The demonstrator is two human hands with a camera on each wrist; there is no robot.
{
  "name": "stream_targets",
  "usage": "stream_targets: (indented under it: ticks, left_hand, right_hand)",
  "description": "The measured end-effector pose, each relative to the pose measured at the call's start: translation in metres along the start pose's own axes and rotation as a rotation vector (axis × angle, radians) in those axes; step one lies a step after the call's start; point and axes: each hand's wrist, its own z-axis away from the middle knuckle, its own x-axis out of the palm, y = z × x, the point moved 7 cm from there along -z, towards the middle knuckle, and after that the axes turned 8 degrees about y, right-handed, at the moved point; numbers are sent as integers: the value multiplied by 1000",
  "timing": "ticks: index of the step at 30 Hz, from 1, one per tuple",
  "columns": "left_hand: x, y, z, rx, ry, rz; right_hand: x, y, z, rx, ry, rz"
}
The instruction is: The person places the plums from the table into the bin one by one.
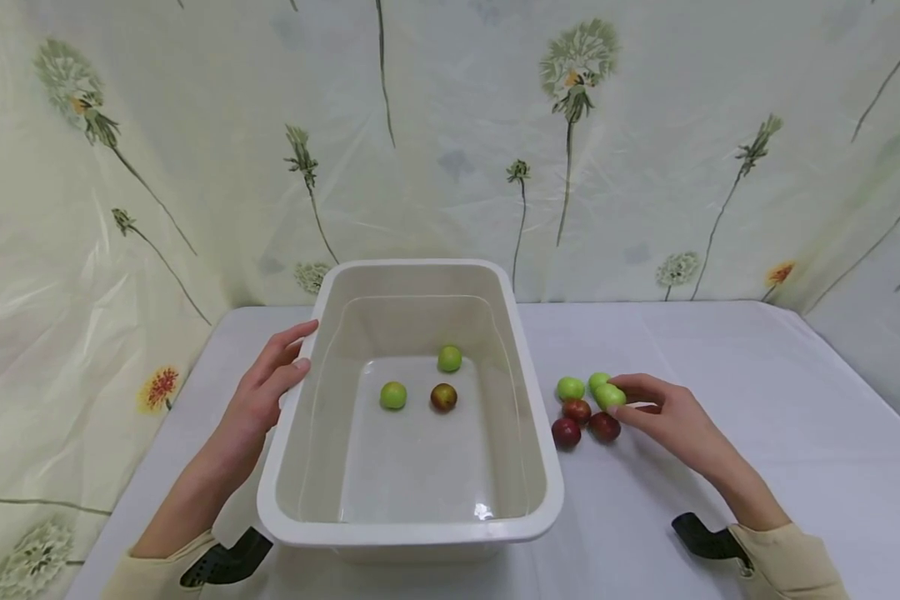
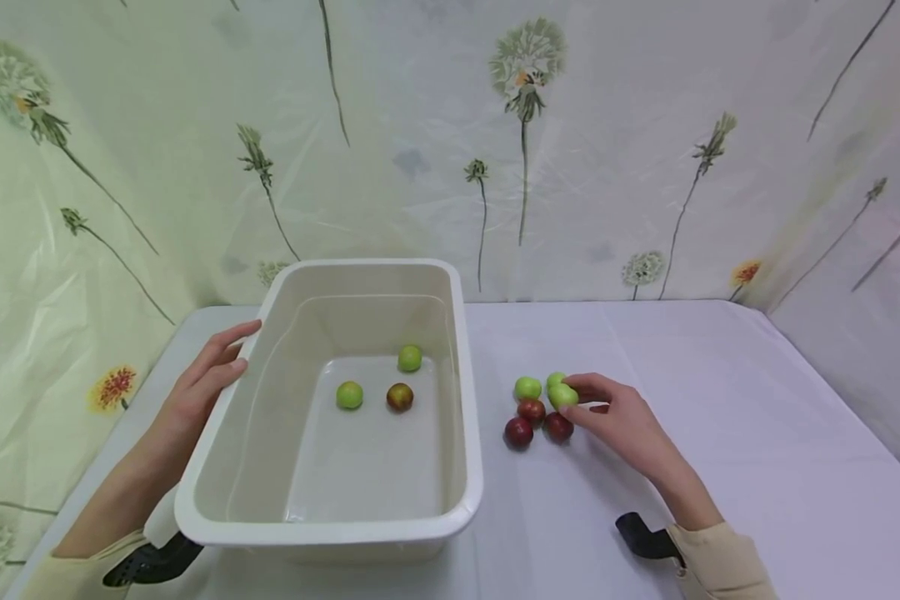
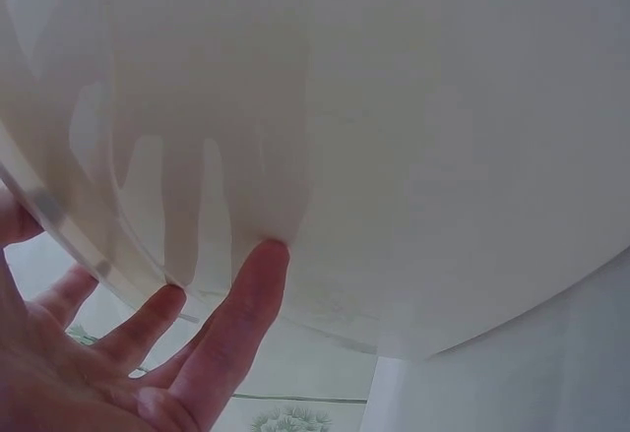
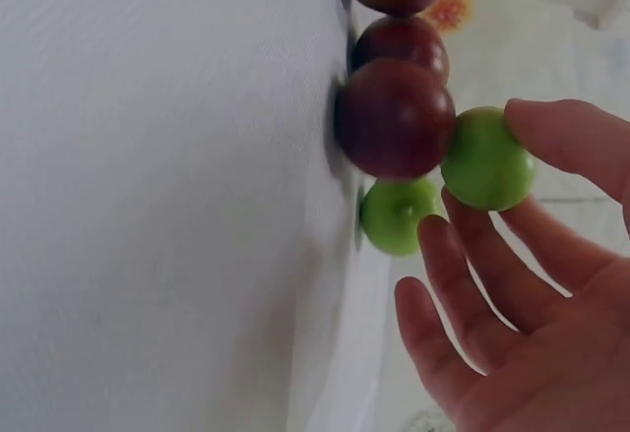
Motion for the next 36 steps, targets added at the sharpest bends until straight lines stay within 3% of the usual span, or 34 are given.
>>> stream_targets:
  ticks: [8,16,27,36]
  left_hand:
    - [-1,2,1,-6,-5,-18]
    - [0,9,1,-18,-11,-40]
    - [1,15,4,-26,-69,-66]
    - [-1,15,5,-48,-76,-77]
  right_hand:
    - [2,-13,2,10,20,-21]
    - [2,-34,5,-56,57,-13]
    - [4,-55,13,-57,32,0]
    - [4,-67,13,-72,23,-21]
